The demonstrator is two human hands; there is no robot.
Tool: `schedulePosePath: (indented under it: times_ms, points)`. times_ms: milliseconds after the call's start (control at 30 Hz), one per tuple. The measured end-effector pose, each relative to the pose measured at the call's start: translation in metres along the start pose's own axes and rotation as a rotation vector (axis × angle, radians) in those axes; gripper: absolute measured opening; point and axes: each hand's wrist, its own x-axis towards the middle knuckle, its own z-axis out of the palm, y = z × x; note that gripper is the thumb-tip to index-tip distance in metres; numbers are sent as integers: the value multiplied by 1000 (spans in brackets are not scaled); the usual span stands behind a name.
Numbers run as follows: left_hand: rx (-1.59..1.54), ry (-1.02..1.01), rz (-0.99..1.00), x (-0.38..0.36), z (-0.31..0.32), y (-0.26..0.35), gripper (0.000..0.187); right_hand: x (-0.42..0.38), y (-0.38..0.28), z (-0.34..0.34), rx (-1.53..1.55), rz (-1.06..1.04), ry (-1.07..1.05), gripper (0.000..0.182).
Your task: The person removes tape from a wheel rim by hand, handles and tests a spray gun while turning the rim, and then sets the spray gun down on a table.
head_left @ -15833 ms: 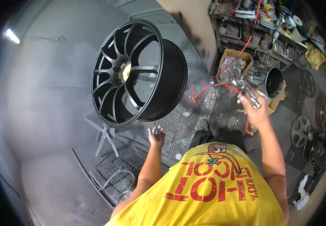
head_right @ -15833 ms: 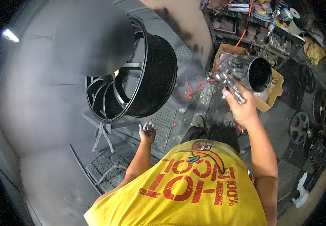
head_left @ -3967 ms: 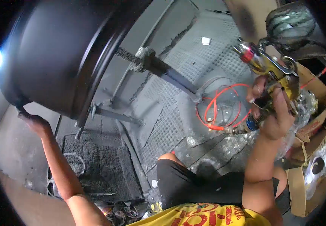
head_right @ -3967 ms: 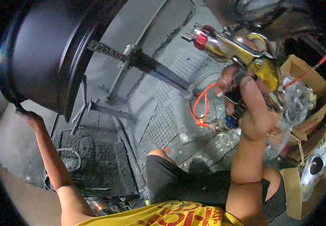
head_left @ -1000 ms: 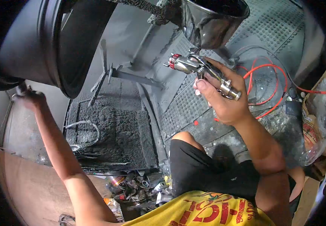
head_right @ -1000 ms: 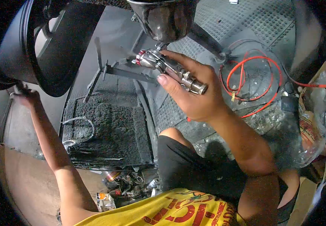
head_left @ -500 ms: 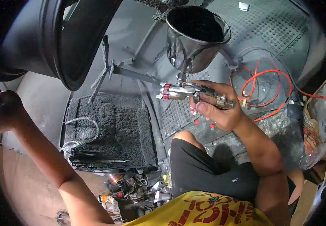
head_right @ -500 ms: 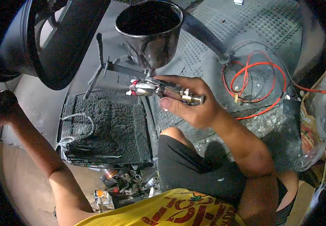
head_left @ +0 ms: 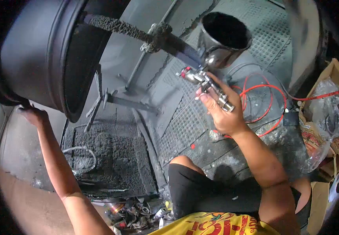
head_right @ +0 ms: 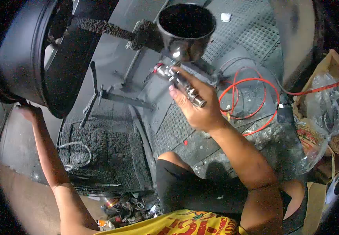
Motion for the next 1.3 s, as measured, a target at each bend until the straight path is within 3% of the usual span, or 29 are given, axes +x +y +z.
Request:
schedulePosePath:
  times_ms: [67, 167, 233, 267, 300, 367, 400, 500, 533, 700, 767, 833, 867, 900, 967, 1033, 1067, 1100, 1167, 1200, 1233, 1300]
  points:
    - [-233, 17, -183, -7, 10, 9, 32, 11, -4, -13, -146, -117, 113, 39]
    - [-513, 290, -313, -4, 9, 70, 23, 22, -13, -29, -195, -141, 179, 40]
    - [-380, 273, -417, 0, -16, 153, 41, 27, -17, -33, -225, -196, 221, 40]
    - [-382, 275, -418, 1, -27, 163, 41, 28, -19, -36, -215, -216, 245, 40]
    - [-304, 207, -259, 1, -37, 168, 40, 29, -21, -39, -205, -235, 270, 40]
    - [-619, 138, -289, 4, -46, 227, 70, 32, -28, -43, -208, -244, 274, 40]
    - [-528, 60, -139, 5, -54, 227, 75, 33, -31, -44, -190, -245, 288, 40]
    - [-689, 32, -158, 11, -73, 231, 84, 34, -44, -50, -142, -205, 301, 42]
    - [-643, 24, -116, 16, -73, 216, 84, 35, -46, -51, -156, -248, 317, 43]
    - [-381, 33, -191, 14, -46, 101, 46, 36, -59, -60, -246, -381, 370, 44]
    - [-182, -13, -6, 6, -34, 13, 43, 34, -68, -60, -98, -338, 372, 44]
    - [-89, 36, -35, 3, -35, 20, 42, 33, -77, -63, -105, -332, 376, 43]
    - [5, 81, -62, 2, -34, 27, 42, 32, -81, -64, -109, -322, 382, 43]
    - [56, 91, 155, 5, -39, 45, 42, 32, -84, -67, -114, -326, 385, 43]
    - [-71, 105, 60, 15, -53, 136, 48, 31, -88, -71, -146, -306, 401, 40]
    - [-644, 110, -101, 14, -59, 232, 59, 32, -91, -71, -135, -345, 422, 39]
    - [-545, 81, -64, 16, -65, 245, 72, 31, -94, -72, -89, -315, 435, 39]
    - [-543, 83, -59, 18, -65, 245, 72, 30, -96, -72, -41, -287, 449, 40]
    - [-747, 25, 156, 22, -62, 247, 71, 31, -97, -75, -17, -331, 458, 40]
    - [-679, 41, 88, 25, -58, 225, 70, 30, -98, -80, -70, -321, 425, 32]
    - [-476, 57, 58, 28, -57, 173, 69, 28, -99, -84, -123, -309, 391, 25]
    - [63, 62, 238, 29, -53, 25, 67, 29, -106, -86, -124, -328, 410, 31]
